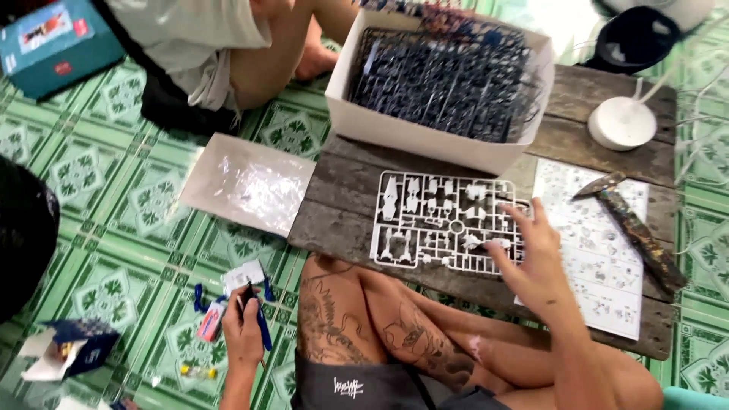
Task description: The person uses pliers to cut small plastic parts from a sprue and then uses a file to smooth the edges of the detached pieces. They reference an instruction sheet and handle multiple parts from the sprue throughout the clip.
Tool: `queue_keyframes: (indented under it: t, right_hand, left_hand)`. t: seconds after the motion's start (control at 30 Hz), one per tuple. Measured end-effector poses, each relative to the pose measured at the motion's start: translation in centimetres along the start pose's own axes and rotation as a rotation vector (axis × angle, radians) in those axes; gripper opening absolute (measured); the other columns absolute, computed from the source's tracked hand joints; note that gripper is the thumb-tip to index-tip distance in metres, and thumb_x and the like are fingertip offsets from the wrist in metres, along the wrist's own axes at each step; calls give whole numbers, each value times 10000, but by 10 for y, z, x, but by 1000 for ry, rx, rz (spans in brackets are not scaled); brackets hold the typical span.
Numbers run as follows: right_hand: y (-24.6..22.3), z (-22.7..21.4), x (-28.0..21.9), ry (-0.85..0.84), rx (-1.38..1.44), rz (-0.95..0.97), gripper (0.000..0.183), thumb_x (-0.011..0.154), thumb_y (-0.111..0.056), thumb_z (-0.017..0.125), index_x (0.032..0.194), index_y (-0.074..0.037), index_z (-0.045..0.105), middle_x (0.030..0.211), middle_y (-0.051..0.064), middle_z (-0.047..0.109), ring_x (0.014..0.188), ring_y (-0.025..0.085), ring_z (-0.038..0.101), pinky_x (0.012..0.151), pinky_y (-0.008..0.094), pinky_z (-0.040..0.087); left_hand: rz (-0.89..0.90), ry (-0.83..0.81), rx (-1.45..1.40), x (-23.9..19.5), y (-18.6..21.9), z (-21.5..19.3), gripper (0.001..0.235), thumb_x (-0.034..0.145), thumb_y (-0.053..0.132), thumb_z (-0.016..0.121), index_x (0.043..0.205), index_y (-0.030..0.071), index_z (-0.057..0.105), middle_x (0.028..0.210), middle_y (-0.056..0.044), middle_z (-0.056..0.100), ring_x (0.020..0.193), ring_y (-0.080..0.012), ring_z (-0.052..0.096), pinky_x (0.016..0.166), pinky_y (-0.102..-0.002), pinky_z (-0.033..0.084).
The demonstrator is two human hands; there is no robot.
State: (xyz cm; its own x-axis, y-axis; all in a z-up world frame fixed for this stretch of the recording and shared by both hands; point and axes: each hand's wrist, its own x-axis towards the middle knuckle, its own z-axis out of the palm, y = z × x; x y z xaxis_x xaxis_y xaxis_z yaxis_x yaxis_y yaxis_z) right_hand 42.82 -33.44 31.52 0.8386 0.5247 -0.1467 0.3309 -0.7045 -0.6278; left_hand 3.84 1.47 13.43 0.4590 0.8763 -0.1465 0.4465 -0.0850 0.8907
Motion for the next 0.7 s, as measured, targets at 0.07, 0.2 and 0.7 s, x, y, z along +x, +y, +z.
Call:
queue_keyframes:
  t: [0.07,0.2,0.7]
  right_hand:
    - [13,20,-5,115,-61,-65,674,997,-352,730,1641,-279,545,1905,279,78,1678,560,121,1230,820,232]
    - [-54,25,-47,235,-35,-245,626,887,-107,816,1492,-48,666,1858,261,221,1702,425,205,1393,651,164]
    - [97,132,-125,-117,2099,-113,451,1134,-463,689,1580,-436,631,1602,299,601,1297,425,683,964,557,570]
  left_hand:
    - [2,-56,-63,-5,78,15,354,1125,357,528,1315,124,714,1080,-86,695,952,-238,645,840,-394,485]
    - [-62,-270,-274,-21,184,69,306,1040,153,637,1333,109,716,1264,-93,786,945,-215,669,773,-365,590]
    - [1054,-599,243,-103,355,208,311,1215,365,472,1245,69,564,1037,-129,683,719,-341,697,494,-479,518]
